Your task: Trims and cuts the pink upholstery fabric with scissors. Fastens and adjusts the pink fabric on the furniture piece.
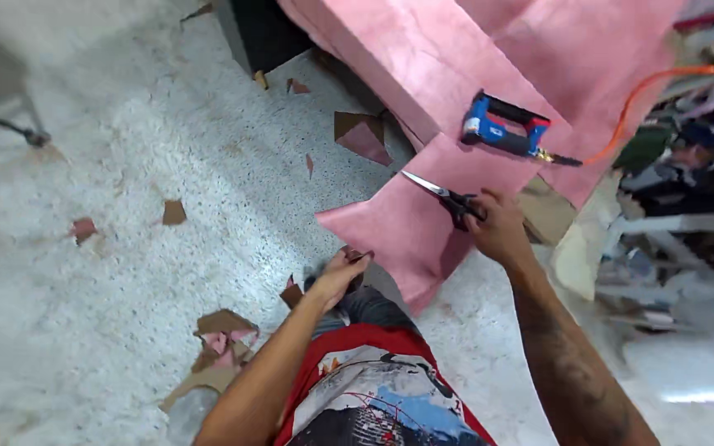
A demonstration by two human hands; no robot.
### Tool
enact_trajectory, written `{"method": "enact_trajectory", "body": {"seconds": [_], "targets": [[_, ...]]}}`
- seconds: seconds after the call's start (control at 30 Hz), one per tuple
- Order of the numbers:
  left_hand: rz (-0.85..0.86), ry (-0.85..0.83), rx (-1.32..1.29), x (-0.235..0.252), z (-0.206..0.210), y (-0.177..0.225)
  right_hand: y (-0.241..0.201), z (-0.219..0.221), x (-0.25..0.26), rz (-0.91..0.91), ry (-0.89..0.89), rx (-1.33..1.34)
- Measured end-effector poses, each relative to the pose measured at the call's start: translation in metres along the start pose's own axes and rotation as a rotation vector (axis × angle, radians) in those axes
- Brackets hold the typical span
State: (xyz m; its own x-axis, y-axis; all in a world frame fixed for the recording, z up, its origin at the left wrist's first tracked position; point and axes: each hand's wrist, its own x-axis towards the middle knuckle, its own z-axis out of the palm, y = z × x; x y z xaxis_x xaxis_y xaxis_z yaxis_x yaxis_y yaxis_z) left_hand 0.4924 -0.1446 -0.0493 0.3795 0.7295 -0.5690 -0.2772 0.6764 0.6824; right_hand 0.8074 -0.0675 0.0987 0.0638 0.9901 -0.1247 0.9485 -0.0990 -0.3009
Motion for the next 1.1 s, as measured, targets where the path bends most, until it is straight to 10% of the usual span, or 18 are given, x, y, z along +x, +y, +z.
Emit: {"method": "enact_trajectory", "body": {"seconds": [0.17,0.37,0.53,0.73,1.0,1.1], "targets": [[0.085,0.24,-0.136,0.078,0.055,-0.011,0.005,-0.01,-0.05,0.127,0.22,0.179],[0.141,0.337,0.405,0.1,0.036,-0.016,0.046,0.119,-0.162,0.593,0.019,1.013],[0.041,0.124,0.392,0.096,0.02,0.004,0.012,0.182,-0.164,0.734,-0.191,2.097],[-0.44,-0.272,0.107,0.028,-0.02,0.064,-0.023,0.212,-0.171,0.768,-0.069,2.473],[-0.457,-0.808,1.727,-0.001,0.109,0.075,-0.09,0.234,-0.122,0.862,0.537,2.285],[-0.118,-1.11,1.981,-0.023,0.115,0.101,-0.099,0.239,-0.106,0.81,0.554,2.238]]}}
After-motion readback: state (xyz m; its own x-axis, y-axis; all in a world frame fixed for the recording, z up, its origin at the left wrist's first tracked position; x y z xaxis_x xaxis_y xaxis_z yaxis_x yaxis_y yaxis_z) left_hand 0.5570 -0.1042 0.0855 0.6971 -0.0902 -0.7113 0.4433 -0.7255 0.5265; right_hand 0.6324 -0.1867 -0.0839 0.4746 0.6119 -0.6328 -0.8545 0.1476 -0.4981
